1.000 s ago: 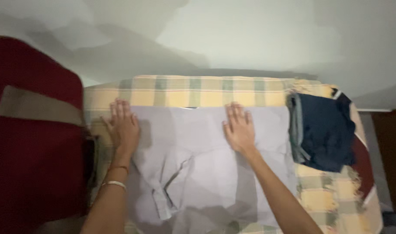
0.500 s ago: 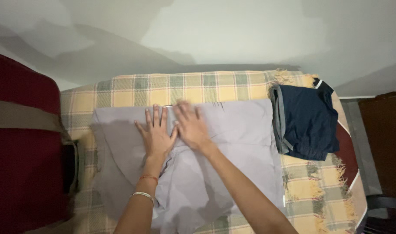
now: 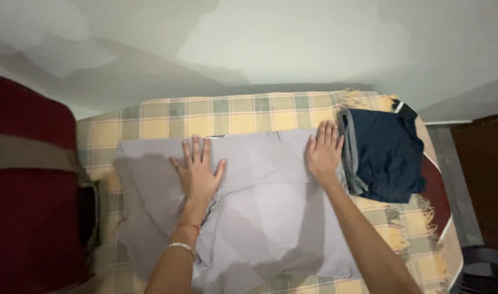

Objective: The person picks up clothing items from a chair, spreads a shirt out on a bed, folds it neatly, and places it into a bag.

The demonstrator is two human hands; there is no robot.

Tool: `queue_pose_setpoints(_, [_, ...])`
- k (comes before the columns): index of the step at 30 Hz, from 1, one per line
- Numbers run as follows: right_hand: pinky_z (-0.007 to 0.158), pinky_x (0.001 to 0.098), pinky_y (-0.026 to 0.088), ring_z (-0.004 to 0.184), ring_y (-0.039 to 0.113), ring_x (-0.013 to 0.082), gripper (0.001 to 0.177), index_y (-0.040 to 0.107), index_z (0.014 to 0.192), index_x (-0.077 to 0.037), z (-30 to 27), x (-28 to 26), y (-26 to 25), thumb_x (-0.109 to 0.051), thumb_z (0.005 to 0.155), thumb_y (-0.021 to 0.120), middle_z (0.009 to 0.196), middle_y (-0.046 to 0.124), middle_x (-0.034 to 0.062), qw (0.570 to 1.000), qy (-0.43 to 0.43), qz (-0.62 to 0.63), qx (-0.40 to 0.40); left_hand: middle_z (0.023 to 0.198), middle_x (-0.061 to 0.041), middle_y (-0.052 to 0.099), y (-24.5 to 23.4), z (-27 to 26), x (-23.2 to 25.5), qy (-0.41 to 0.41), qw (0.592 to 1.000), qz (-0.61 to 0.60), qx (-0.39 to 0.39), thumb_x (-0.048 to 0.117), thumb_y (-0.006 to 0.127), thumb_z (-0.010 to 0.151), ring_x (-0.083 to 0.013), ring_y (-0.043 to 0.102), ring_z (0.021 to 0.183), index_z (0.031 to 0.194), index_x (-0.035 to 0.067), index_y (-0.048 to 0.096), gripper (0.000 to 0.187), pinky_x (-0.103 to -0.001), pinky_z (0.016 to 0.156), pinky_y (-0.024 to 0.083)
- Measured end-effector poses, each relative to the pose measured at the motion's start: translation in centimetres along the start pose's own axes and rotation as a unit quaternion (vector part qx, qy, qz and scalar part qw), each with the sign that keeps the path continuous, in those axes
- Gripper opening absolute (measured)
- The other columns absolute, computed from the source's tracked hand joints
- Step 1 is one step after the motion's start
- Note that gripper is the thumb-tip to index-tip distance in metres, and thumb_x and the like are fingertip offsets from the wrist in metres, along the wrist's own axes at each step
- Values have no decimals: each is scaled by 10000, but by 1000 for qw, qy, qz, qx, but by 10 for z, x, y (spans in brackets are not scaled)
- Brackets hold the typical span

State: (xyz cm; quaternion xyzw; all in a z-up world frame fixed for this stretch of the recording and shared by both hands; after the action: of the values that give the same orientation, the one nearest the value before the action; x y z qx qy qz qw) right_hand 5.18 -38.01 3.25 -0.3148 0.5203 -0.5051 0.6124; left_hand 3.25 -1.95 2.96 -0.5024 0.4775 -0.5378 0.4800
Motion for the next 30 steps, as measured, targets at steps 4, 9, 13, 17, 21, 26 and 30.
queue_pose_setpoints(4, [1254,621,149,1569,247,360,582,407,1566,-73,-16,-121,49,-282,1032,508,1643,360,195,991,-49,118,-26,1683,-76,263,22,0,2,6,999,-17,36,536,407,1014,-279,197,1549,1608,170,316,703,-704,1163,128])
queue_pose_setpoints(9, [1229,614,136,1554,238,318,605,352,1592,-142,-35,-232,70,-362,1036,449,1667,315,147,980,-171,11,-101,1682,-44,300,28,7,-17,125,991,-49,20,417,466,1020,-242,243,1563,1604,190,346,638,-572,1245,167])
queue_pose_setpoints(13, [1224,611,129,1549,217,327,609,321,1605,-133,-32,-235,62,-391,1060,401,1667,281,162,978,-167,34,-121,1650,-125,302,-2,8,-105,26,991,-128,35,481,521,942,-301,248,1491,1578,151,342,738,-563,1220,147])
queue_pose_setpoints(17, [1203,621,123,1548,212,344,648,305,1588,-54,-34,-254,72,-387,1045,422,1664,275,183,985,-140,48,-93,1670,-123,316,-9,12,-147,-57,994,-43,79,428,480,1012,-317,248,1553,1609,110,328,694,-514,1273,141])
queue_pose_setpoints(21, [1228,589,184,1552,256,351,639,335,1587,-40,-49,-328,96,-355,1046,465,1663,310,167,950,-269,109,-118,1657,-164,317,-13,16,-147,-49,995,-37,75,437,479,1008,-344,242,1536,1607,79,329,714,-521,1258,137])
queue_pose_setpoints(26, [1250,566,179,1542,285,326,630,359,1587,-119,-44,-318,93,-391,1033,490,1648,356,148,934,-316,73,-147,1654,-149,341,-22,11,-140,-61,994,-70,64,425,474,998,-347,245,1556,1596,97,360,691,-522,1268,144])
queue_pose_setpoints(30, [1205,575,157,1508,241,342,699,346,1605,-117,-19,-209,60,-445,1004,487,1627,333,174,954,-253,17,-161,1653,-192,340,-27,11,-140,-45,993,-84,67,403,471,1013,-366,258,1537,1602,63,357,689,-539,1249,150])
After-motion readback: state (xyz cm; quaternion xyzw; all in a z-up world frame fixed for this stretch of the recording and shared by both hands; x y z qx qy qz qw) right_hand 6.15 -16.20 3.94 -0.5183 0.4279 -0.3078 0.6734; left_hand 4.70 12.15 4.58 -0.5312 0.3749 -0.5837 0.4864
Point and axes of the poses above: each hand's wrist, its own z-axis towards the middle knuckle, its own y-axis out of the palm, x = y × z, the point moved 5 cm from there along z, towards the middle knuckle
